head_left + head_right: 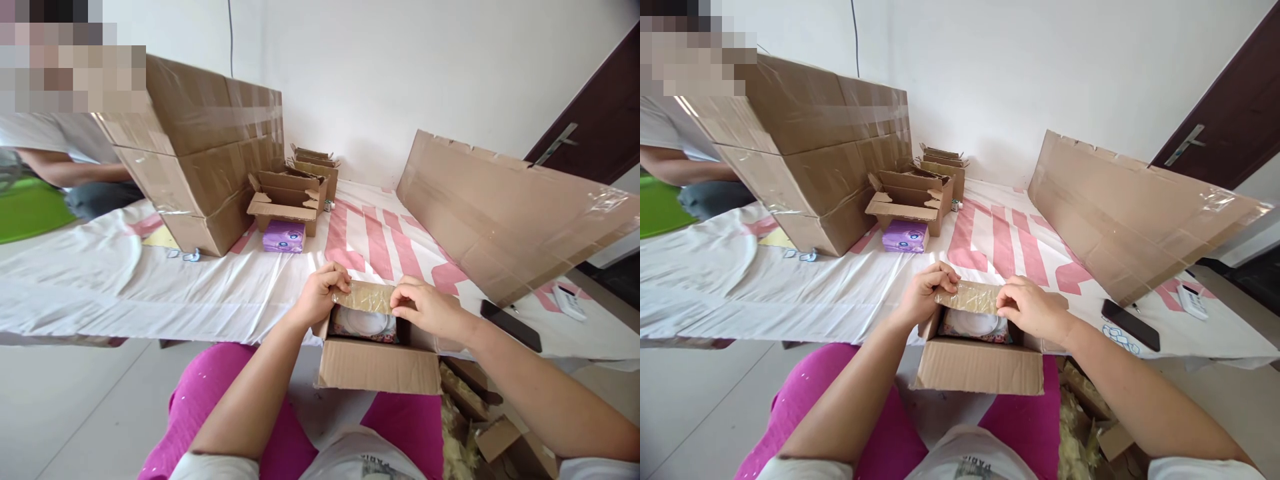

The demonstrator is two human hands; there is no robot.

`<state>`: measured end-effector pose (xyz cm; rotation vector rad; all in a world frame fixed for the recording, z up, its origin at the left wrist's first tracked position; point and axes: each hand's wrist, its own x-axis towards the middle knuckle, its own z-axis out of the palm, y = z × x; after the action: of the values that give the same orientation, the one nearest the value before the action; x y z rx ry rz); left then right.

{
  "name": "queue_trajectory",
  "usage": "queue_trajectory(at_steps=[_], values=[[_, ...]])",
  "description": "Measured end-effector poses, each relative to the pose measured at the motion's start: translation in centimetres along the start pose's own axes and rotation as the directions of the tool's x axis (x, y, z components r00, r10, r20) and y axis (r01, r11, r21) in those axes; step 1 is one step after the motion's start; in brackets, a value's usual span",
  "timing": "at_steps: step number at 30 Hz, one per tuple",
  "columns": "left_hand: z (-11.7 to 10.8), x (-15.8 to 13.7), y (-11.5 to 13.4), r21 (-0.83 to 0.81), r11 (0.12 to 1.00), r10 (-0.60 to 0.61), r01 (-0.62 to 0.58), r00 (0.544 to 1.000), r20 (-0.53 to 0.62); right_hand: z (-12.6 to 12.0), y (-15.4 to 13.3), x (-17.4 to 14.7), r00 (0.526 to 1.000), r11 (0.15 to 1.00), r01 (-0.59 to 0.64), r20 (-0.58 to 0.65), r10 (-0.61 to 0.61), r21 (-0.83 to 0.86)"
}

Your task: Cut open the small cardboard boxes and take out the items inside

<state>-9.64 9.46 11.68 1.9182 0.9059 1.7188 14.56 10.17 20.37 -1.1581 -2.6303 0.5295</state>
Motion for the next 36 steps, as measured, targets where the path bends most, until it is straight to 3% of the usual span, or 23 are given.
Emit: queue_trajectory(at_steps=[7, 12, 25, 31, 36], values=[[-0.1, 0.0, 0.2, 0.008, 1.000, -0.004, 0.004, 1.000, -0.003, -0.5, 2.6, -0.5, 0.979, 0.998, -0.047, -0.196, 0.052, 0.031], [-0.1, 0.0, 0.0, 0.002, 1.000, 0.002, -0.002, 1.000, -0.003, -0.7, 3.3, -1.1, 0.983, 0.991, -0.129, -0.123, 0.134, 0.048], [-0.1, 0.1, 0.1, 0.018, 1.000, 0.005, -0.005, 1.000, 0.004, -0.1, 2.3, -1.4, 0.986, 0.989, -0.129, -0.092, 0.135, 0.074], [0.0, 0.1, 0.0, -0.009, 1.000, -0.009, 0.009, 1.000, -0.007, 0.4, 1.4, -1.4, 0.977, 0.986, -0.166, -0.131, 0.169, 0.031], [0.0, 0.2, -0.1, -0.009, 1.000, -0.019, 0.019, 1.000, -0.008, 1.3, 0.8, -0.7, 0.980, 0.995, -0.083, -0.179, 0.092, 0.055]])
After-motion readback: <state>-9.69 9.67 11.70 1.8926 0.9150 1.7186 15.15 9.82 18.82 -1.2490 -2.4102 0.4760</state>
